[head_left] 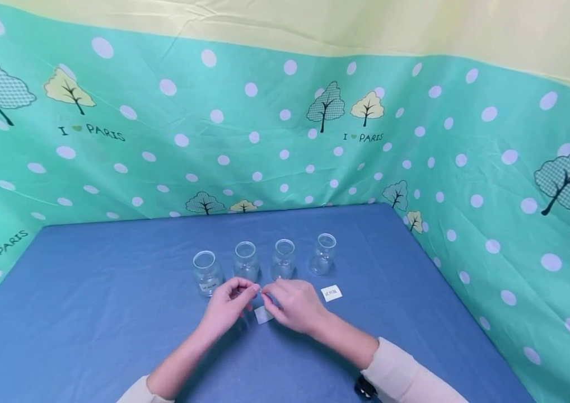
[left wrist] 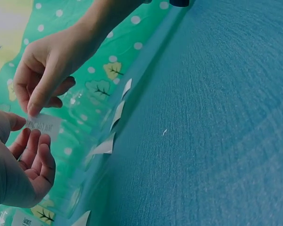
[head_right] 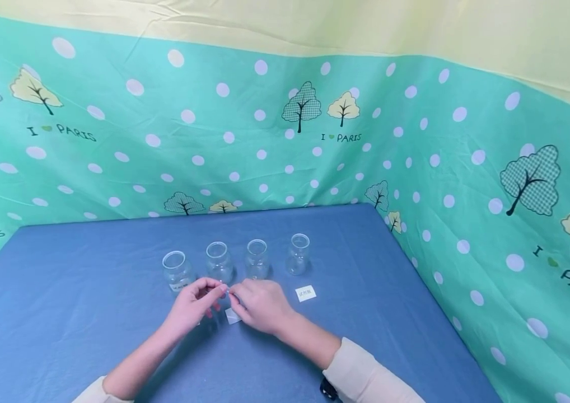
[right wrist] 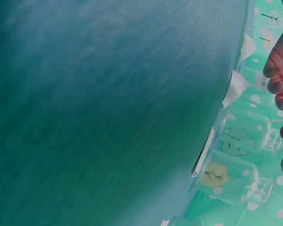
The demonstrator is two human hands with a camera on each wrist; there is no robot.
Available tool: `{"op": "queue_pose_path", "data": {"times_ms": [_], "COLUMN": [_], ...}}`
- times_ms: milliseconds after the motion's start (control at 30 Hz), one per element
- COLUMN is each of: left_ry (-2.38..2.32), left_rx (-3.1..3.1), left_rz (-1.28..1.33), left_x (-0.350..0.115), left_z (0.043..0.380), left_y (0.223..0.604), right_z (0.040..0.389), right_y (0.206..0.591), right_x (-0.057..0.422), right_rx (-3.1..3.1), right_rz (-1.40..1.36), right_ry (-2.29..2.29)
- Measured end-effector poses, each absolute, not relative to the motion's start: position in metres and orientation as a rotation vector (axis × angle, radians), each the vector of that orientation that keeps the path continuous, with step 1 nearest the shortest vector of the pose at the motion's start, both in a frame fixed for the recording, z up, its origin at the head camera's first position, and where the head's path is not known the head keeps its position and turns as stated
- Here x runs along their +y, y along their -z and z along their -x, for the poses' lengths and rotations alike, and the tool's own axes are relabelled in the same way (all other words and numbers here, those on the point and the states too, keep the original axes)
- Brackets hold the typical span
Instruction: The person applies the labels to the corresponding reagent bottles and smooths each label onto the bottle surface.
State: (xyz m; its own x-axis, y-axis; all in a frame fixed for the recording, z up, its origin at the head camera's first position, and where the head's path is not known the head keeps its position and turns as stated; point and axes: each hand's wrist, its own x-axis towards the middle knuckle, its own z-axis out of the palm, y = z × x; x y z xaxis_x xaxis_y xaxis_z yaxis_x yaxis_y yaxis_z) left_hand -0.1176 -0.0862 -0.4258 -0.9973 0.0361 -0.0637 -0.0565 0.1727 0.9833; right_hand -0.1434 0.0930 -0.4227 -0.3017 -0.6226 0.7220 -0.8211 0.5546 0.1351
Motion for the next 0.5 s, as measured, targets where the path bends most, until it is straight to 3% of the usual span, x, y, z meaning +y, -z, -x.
{"op": "queue_pose_path", "data": {"times_ms": [500], "left_ry": [-2.021], "left_rx": [2.372], "left_rz": [0.137], "left_x": [-0.0841], "left_z": [0.1163], "left_y": [0.4248], "right_z": [0.1406], "right_y": [0.4235], "right_x": [0.0894], "right_rx": [-2.049], "right_rz": [-1.143], "right_ry": [-0.242]}}
